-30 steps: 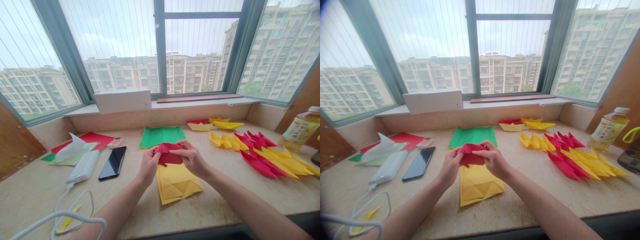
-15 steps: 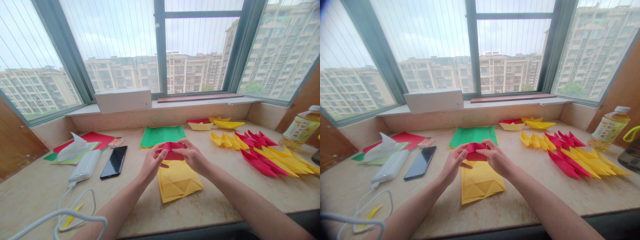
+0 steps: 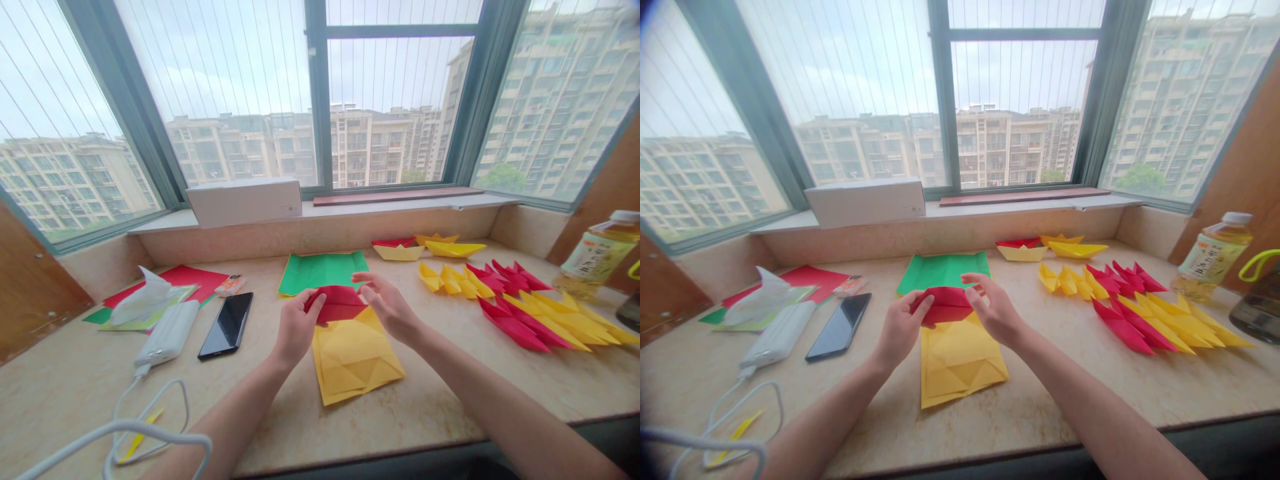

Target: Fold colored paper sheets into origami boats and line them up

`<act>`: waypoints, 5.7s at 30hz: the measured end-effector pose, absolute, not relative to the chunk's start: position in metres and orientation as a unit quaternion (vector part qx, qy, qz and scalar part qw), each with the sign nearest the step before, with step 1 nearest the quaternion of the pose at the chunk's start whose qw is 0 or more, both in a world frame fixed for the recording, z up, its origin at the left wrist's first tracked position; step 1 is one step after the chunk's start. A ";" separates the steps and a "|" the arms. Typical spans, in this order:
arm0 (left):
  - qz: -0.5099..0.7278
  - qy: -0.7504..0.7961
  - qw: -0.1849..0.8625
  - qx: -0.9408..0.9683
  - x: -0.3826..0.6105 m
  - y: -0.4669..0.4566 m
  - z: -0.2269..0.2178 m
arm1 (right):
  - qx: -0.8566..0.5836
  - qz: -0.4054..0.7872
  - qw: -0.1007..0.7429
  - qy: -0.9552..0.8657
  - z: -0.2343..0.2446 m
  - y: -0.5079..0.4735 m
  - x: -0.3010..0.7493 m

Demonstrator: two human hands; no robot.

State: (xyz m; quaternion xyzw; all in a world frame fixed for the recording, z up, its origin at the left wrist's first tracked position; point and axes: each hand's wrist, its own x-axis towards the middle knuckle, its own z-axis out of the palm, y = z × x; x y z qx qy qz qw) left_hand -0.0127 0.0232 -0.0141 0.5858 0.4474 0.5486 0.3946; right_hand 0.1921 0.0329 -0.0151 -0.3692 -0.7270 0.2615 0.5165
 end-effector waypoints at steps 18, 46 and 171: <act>0.560 0.419 0.448 0.557 -0.007 0.018 -0.007 | -0.353 0.451 0.472 -0.671 -0.007 0.028 0.187; 0.469 0.439 0.496 0.585 -0.017 0.018 -0.005 | -0.389 0.236 0.572 -0.682 -0.016 0.044 0.205; 0.390 0.439 0.295 0.754 -0.030 0.032 -0.015 | -0.342 0.356 0.454 -0.742 -0.031 0.052 0.202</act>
